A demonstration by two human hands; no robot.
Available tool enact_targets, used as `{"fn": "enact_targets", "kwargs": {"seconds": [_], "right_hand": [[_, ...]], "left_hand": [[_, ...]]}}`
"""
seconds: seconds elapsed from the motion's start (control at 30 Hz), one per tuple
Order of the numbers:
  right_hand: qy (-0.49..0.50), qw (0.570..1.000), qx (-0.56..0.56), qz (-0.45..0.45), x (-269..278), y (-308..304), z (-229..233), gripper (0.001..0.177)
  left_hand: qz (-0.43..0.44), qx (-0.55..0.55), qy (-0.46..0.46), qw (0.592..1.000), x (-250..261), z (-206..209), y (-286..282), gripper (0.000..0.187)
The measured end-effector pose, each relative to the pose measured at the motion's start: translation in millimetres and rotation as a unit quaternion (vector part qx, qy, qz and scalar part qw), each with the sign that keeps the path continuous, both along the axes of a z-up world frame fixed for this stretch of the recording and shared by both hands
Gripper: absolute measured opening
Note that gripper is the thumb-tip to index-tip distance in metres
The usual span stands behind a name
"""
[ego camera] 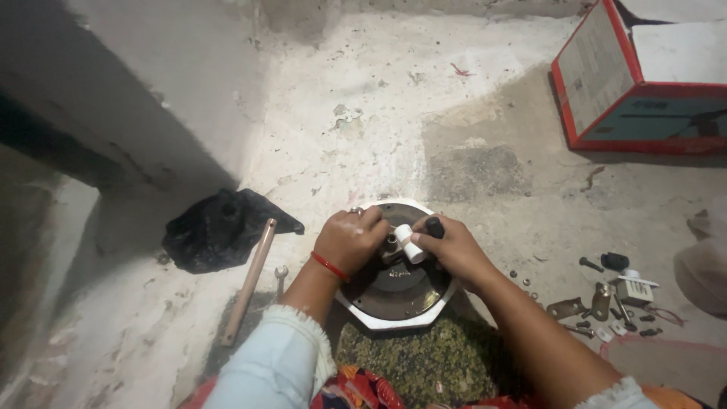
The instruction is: The person sits on the floor and organizes small hardware parts from a plastic bag onto the floor. They then pick up a screwdriver and a white cylindrical component, place it on the motor base, and use the screwdriver to tighten a screw to secure the component.
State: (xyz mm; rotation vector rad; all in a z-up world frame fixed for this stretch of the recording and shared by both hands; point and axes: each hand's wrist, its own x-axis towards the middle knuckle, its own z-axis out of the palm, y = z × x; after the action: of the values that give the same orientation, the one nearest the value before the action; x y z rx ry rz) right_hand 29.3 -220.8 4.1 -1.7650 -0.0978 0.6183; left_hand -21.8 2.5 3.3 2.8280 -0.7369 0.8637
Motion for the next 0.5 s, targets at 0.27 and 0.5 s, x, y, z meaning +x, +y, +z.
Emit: {"fn": "enact_targets", "kwargs": {"seconds": [0.27, 0.5], "right_hand": [[-0.055, 0.985, -0.116, 0.114, -4.7, 2.6, 17.5, 0.045], [-0.069, 0.974, -0.165, 0.139, 0.0, 0.4, 13.1, 0.050]], "left_hand": [[-0.008, 0.044, -0.112, 0.993, -0.9, 20.5, -6.4, 0.005], [0.046, 0.069, 0.083, 0.993, 10.6, 14.7, -4.5, 0.008]]}}
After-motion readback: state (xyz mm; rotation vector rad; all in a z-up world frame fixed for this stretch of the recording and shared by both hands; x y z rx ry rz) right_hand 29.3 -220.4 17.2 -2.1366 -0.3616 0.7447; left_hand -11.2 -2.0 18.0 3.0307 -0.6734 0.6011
